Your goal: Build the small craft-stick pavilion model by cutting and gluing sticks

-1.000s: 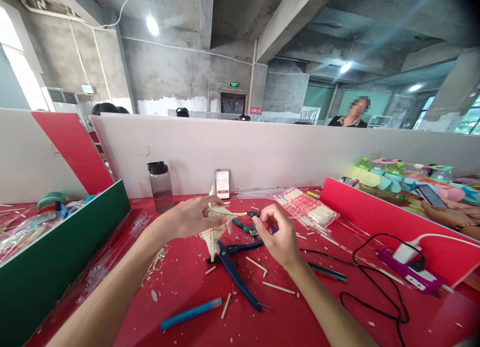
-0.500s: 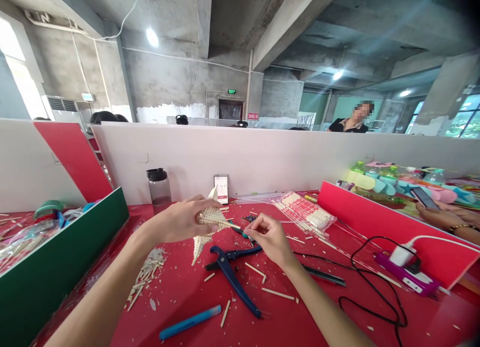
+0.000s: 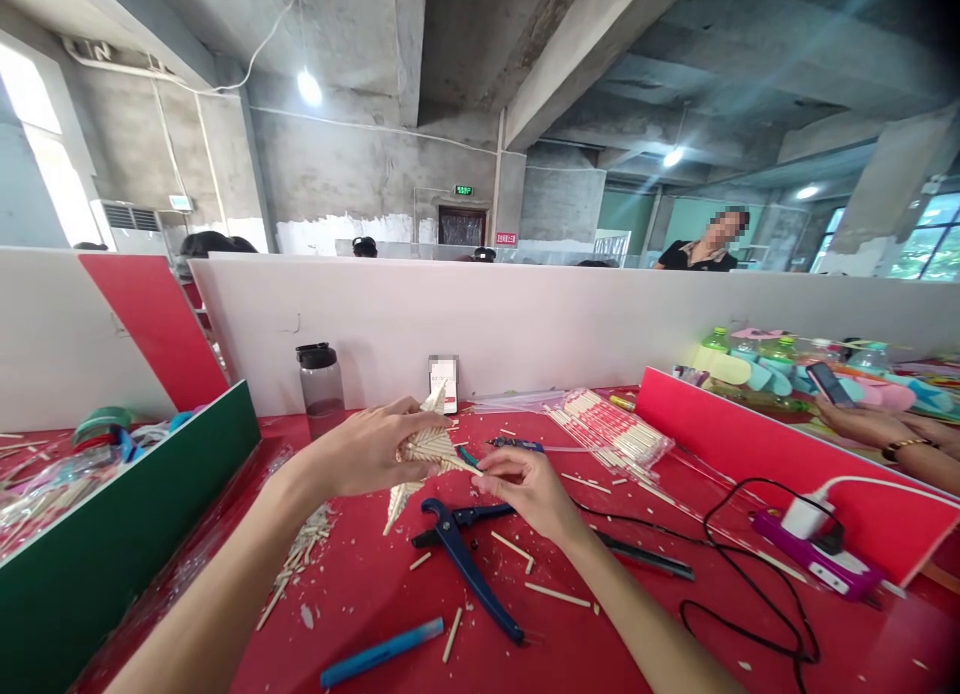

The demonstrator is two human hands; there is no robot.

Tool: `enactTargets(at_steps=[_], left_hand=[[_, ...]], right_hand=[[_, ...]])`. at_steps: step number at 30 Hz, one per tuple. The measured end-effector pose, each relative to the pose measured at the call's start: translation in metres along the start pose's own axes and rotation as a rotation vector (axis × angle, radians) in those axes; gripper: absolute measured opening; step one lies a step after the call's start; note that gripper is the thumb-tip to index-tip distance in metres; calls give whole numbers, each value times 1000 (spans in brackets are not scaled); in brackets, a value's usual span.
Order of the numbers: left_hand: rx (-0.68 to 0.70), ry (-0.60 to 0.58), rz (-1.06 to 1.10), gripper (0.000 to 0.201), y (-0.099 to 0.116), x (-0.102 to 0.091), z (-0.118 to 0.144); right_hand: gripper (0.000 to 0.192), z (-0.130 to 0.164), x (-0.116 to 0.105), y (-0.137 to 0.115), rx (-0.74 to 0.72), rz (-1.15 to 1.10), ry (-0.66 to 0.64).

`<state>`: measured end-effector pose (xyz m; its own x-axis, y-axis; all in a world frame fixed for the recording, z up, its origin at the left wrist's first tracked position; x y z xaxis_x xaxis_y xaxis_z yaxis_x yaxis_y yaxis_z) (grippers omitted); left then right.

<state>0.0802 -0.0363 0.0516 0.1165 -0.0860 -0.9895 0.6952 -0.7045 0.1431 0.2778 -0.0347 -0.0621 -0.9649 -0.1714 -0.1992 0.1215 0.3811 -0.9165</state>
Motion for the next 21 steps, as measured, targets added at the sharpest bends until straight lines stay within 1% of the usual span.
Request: enactTargets(at_steps=[4,9,12,15,21], left_hand=[[-3,-20,-1,57,1,3,-1],[-10,-21,19,58,0,7,-2],[-47,-20,6,59,-1,11,-3],[-81,-24,-23,59,0,14,-4],[-118,-27,-50,59,0,15,-5]], right_hand=[[27,2,1,-3,-2,158,5],[31,8,8,-18,-69,279,46],[27,12,14,-26,-115,334,79],[24,13,18,-28,-129,370,94],[11,12,16,-28,-181,508,122]])
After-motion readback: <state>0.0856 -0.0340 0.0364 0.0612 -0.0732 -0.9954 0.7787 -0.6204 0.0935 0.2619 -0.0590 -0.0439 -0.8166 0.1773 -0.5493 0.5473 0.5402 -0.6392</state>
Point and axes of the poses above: each hand's wrist, its own z-axis away from the middle knuckle, its own x-axis out of the palm, y = z × x, the point moved 7 cm from there along -z, towards the middle knuckle, and after that the axes turned 6 degrees about -y, right-handed, at the moved point
